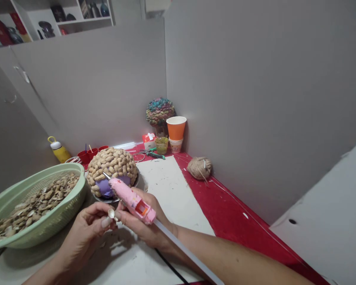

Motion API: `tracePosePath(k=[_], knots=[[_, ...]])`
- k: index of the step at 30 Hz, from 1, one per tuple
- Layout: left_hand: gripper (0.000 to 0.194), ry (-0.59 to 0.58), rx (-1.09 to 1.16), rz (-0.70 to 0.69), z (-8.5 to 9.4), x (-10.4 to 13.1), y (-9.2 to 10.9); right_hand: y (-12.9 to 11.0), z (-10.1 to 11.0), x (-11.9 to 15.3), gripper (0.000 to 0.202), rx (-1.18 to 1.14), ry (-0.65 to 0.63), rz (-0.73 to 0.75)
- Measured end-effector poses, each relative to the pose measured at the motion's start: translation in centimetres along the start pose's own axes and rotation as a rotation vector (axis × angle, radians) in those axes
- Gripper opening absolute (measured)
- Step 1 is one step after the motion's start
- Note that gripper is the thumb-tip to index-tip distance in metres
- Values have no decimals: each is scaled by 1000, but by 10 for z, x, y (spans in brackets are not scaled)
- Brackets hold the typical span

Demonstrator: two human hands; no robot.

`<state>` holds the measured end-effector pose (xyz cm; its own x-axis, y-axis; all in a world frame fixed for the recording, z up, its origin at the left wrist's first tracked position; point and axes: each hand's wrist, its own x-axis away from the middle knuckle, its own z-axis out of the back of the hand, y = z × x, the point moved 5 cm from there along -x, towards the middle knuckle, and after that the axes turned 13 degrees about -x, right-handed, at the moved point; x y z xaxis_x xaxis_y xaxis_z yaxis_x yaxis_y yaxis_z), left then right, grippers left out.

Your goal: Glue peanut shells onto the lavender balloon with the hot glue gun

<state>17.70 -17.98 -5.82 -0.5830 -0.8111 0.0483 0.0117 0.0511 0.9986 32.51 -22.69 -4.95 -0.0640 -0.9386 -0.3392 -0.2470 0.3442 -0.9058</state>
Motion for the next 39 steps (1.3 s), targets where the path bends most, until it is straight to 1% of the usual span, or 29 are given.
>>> tracePosePath(k=[3,7,12,19,21,24,27,31,35,39], knots=[[25,24,-10,8,0,0,1,-1,0,0,19,-16,-19,17],[24,15,-2,20,-1,0,2,0,0,1,20,-24,-31,23],[22,15,-4,1,1,0,0,1,0,1,21,-6,-28,6],[22,20,-30,-15,0,-1,3,-6,-3,-1,26,23,-31,0],[21,32,-29,-23,2,-1,6,-8,-3,0,23,32,-37,4],[20,87,-35,-50,10,-1,13,-10,-1,0,21,47,-62,25],[18,149,-64,-99,23,-2,18,-16,2,0,24,100,-92,81],[20,230,-128,-161,38,-3,22,-27,0,-1,29,297,-163,210],[21,255,-177,-185,41,-3,24,-28,-4,0,31,483,-247,371],[18,288,-215,-205,42,0,27,-24,-6,2,33,555,-263,462]])
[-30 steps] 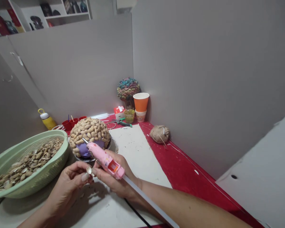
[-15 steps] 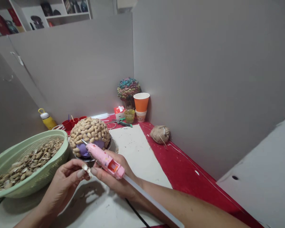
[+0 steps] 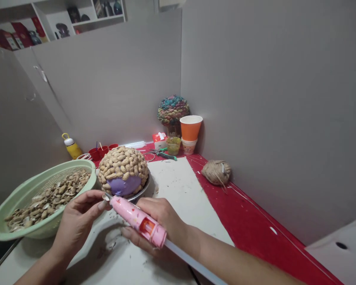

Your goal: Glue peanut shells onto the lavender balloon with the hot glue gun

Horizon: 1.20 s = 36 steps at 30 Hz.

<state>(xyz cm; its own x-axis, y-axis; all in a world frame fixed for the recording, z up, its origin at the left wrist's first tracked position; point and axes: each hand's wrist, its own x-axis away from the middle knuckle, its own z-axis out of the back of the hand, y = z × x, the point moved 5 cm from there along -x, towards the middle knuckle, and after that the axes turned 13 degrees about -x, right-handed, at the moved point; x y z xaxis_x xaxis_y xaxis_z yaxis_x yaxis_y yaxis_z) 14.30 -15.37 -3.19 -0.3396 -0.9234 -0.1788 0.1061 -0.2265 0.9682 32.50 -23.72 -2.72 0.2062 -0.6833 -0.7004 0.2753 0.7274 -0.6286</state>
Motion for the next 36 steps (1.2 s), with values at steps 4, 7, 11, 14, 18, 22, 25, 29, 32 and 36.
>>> tracePosePath(k=[4,7,11,14,18,22,25,29,32,36], knots=[[17,58,-53,-38,2,2,5,-3,-3,-1,35,72,-45,39],[16,75,-79,-63,0,3,10,-4,-3,-2,35,112,-60,58],[13,87,-93,-102,-3,4,14,-5,-4,-2,34,132,-47,91],[11,84,-96,-153,-4,5,16,-7,-4,-2,32,127,-11,135],[10,81,-131,-208,-4,7,16,-7,-5,-1,33,137,2,155],[11,95,-205,-251,-3,8,15,-3,-6,1,30,147,-13,142],[11,103,-215,-258,-3,8,14,-1,-6,2,31,155,0,147],[11,103,-219,-265,-3,8,15,-3,-5,2,32,178,8,164],[11,109,-220,-272,-3,8,16,-4,-6,1,32,184,9,152],[10,103,-209,-266,-2,9,14,-3,-7,1,33,182,6,137]])
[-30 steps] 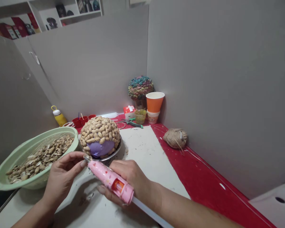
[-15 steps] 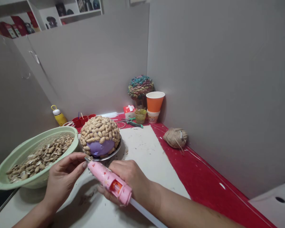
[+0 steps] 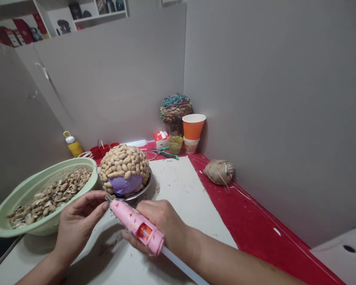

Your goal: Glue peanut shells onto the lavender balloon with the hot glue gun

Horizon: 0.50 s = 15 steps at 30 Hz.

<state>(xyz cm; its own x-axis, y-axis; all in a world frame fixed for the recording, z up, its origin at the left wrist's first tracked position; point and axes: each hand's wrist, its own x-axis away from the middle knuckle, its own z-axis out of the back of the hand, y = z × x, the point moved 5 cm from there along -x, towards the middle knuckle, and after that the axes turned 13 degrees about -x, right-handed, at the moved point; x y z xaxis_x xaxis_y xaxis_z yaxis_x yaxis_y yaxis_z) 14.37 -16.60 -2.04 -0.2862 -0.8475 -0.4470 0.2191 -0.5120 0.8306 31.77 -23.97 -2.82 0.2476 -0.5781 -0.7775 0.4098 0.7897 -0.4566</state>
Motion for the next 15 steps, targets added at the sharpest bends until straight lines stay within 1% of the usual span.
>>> tracePosePath(k=[7,15], knots=[[12,4,16,16,0,0,-4,-1,1,0,33,7,10,-4],[12,23,42,34,1,0,0,0,1,0,32,11,-14,-37]])
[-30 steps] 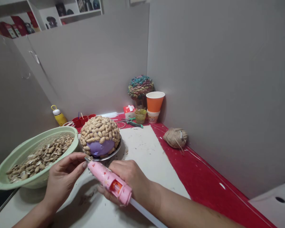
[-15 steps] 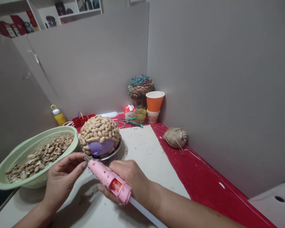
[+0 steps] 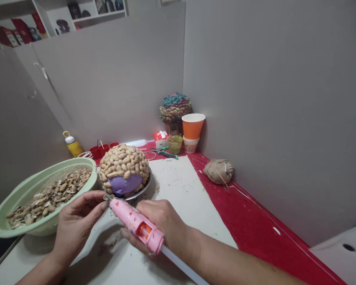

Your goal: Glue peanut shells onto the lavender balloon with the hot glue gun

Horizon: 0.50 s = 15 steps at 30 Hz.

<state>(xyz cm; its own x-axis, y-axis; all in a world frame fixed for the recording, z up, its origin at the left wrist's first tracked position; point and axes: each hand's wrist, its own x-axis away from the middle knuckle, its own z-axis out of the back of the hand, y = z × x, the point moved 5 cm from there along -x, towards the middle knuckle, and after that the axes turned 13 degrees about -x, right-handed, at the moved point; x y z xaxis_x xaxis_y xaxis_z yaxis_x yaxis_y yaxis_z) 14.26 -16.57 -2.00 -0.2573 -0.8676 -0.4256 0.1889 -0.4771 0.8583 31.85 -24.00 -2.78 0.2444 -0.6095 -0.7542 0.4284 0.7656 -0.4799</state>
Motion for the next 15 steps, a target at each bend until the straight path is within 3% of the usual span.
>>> tracePosePath(k=[15], knots=[[13,50,18,56,2,0,3,-2,1,-1,35,21,11,-8]])
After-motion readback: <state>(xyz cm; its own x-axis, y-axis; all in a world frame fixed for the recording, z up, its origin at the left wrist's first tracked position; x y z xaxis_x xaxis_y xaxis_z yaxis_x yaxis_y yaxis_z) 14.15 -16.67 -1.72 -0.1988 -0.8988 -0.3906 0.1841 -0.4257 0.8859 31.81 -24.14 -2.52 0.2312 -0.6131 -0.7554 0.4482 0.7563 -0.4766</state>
